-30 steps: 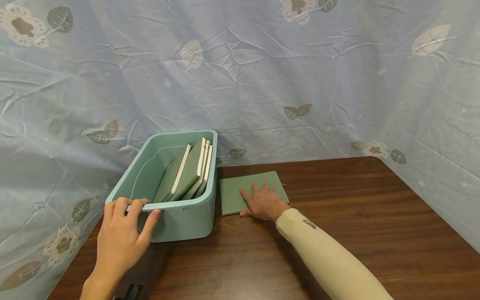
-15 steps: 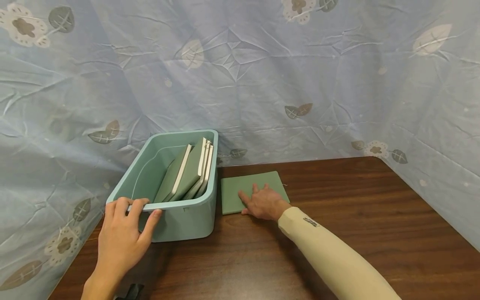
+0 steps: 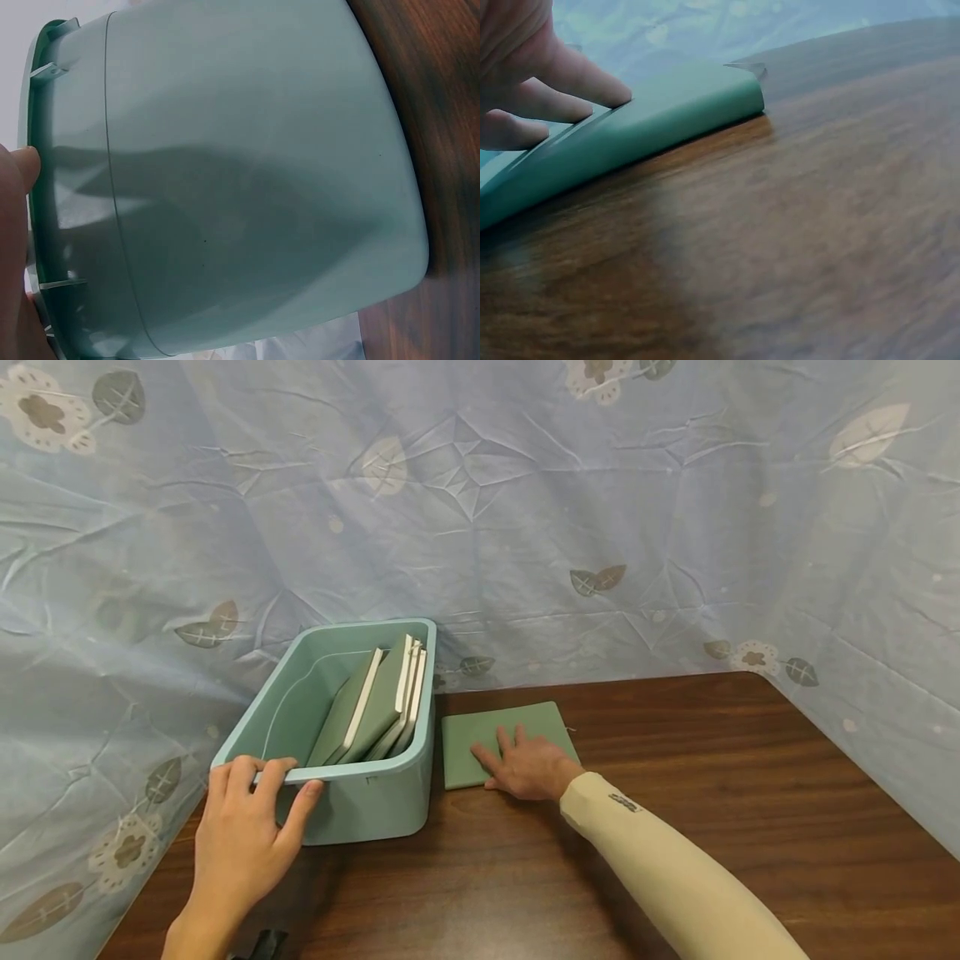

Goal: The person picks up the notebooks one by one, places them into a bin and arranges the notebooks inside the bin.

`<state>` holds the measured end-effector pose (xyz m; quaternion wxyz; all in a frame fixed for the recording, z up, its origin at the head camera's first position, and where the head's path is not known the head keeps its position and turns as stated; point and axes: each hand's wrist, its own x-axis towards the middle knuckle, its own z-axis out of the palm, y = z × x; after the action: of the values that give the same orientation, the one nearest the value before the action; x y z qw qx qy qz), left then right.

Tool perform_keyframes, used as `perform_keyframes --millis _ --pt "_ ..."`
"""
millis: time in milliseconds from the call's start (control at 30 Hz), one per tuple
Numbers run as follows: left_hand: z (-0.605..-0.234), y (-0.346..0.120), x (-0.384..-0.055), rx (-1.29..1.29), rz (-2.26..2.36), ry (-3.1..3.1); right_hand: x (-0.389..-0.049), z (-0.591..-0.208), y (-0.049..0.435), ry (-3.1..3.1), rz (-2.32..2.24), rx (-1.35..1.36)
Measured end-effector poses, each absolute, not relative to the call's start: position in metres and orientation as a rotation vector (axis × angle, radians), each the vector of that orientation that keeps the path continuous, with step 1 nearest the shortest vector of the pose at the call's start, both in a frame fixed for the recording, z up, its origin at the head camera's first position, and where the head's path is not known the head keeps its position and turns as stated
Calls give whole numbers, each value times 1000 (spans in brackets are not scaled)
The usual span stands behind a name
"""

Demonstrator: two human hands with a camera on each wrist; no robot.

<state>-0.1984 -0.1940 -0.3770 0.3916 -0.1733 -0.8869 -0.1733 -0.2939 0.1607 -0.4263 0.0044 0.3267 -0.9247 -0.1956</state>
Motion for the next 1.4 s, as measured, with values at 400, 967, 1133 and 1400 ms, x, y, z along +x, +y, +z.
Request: perform_keyframes --millis 400,967,1133,1400 --pt "-377 -195 -198 -430 -434 -2263 -292 -429 157 -2621 -830 1135" --pt "-377 -194 -196 -425 -440 -2274 -287 -429 147 -2513 -887 1122" --pt "-379 -194 -197 -429 -437 -2262 -289 -432 145 -2506 -863 1116" --pt "-381 -193 -200 -440 -444 -2223 -291 -436 146 -2393 -781 1099"
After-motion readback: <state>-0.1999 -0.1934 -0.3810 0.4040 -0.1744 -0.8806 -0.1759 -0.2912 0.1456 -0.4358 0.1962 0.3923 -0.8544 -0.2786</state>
